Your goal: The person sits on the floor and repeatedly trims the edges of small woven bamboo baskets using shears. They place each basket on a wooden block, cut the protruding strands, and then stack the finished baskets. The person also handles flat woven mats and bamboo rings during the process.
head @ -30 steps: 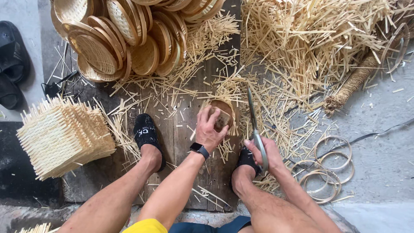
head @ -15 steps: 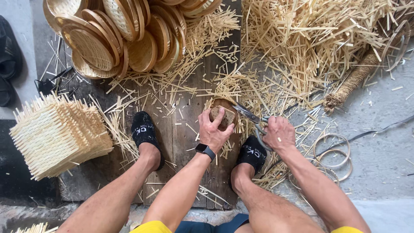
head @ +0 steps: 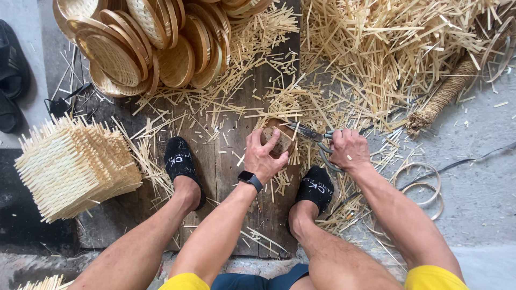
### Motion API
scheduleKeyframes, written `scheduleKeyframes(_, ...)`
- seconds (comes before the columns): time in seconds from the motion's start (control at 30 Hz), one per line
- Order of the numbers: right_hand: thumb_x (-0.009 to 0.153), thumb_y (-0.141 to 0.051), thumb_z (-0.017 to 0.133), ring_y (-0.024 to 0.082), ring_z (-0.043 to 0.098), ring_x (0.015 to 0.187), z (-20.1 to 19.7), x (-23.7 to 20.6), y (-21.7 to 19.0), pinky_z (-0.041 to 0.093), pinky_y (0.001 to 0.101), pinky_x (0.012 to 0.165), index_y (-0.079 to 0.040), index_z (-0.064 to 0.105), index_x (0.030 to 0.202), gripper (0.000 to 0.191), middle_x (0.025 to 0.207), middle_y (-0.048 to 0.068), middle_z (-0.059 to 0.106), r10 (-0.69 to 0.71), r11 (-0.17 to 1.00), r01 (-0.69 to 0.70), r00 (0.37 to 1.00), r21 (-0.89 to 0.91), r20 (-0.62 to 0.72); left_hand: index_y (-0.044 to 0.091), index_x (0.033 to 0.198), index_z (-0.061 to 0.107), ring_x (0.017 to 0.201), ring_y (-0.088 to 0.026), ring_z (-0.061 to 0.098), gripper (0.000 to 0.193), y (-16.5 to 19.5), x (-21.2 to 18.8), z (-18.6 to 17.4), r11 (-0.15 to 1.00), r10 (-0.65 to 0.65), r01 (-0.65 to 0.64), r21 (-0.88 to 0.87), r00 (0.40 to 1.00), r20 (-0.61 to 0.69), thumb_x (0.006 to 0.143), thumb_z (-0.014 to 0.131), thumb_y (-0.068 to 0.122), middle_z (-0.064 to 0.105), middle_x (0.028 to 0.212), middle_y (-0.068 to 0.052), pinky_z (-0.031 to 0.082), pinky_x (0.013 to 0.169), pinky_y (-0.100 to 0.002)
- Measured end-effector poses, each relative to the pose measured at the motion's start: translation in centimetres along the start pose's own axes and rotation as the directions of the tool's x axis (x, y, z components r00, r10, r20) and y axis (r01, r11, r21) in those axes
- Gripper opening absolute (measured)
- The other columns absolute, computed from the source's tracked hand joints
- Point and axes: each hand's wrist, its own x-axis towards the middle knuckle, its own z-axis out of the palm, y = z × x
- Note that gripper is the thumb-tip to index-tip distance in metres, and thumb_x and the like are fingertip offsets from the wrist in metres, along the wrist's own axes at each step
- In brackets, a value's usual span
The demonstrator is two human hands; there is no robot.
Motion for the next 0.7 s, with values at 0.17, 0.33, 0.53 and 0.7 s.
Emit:
scheduleKeyframes(0.17,0.082,-0.024,0.071,0.028,0.068,0.079,-0.2,0.8,2.2,0.058,0.0402,0.067,-0.004,0.066,0.091,0.022,0.085,0.016,0.068,-0.070,0.997,0.068,0.996,0.030,0.049,0.028,0.134,0.069,0.131,-0.046,0.049,0.070,-1.1,0.6,-0.6,1.000,0.008,-0.007,-0.023,0.999,0.051,0.066,0.085,0.027,0.049,0.143,-0.027,0.048,0.109,-0.051)
scheduleKeyframes(0.33,0.062,-0.038,0.075,0.031,0.065,0.073,-1.9,1.0,0.3,0.056,0.0417,0.066,0.001,0.066,0.085,0.046,0.077,0.017,0.065,-0.127,0.990,0.136,0.974,0.038,-0.185,0.029,0.131,0.070,0.130,-0.044,0.050,0.069,-1.7,0.9,-0.8,1.000,0.014,-0.011,-0.027,0.993,0.115,0.064,0.085,0.026,0.050,0.145,-0.023,0.048,0.110,-0.049)
scheduleKeyframes(0.53,0.086,-0.024,0.069,0.029,0.066,0.077,-0.9,0.4,-0.2,0.056,0.0408,0.066,-0.002,0.066,0.087,0.023,0.084,0.017,0.066,-0.001,0.999,0.002,0.999,0.034,-0.042,0.029,0.135,0.067,0.133,-0.043,0.050,0.073,-1.8,1.1,-1.3,0.997,0.072,-0.068,-0.044,0.991,0.115,0.065,0.087,0.025,0.050,0.145,-0.024,0.048,0.112,-0.048)
scheduleKeyframes(0.7,0.081,-0.019,0.066,0.032,0.069,0.073,0.9,0.4,0.7,0.057,0.0444,0.065,-0.003,0.067,0.084,0.016,0.081,0.020,0.069,0.010,0.984,-0.009,1.000,0.176,-0.004,0.013,0.147,0.045,0.120,-0.040,0.053,0.100,1.0,-0.5,0.3,0.950,-0.248,0.228,-0.213,0.966,-0.072,0.062,0.091,0.036,0.045,0.133,-0.028,0.049,0.104,-0.047)
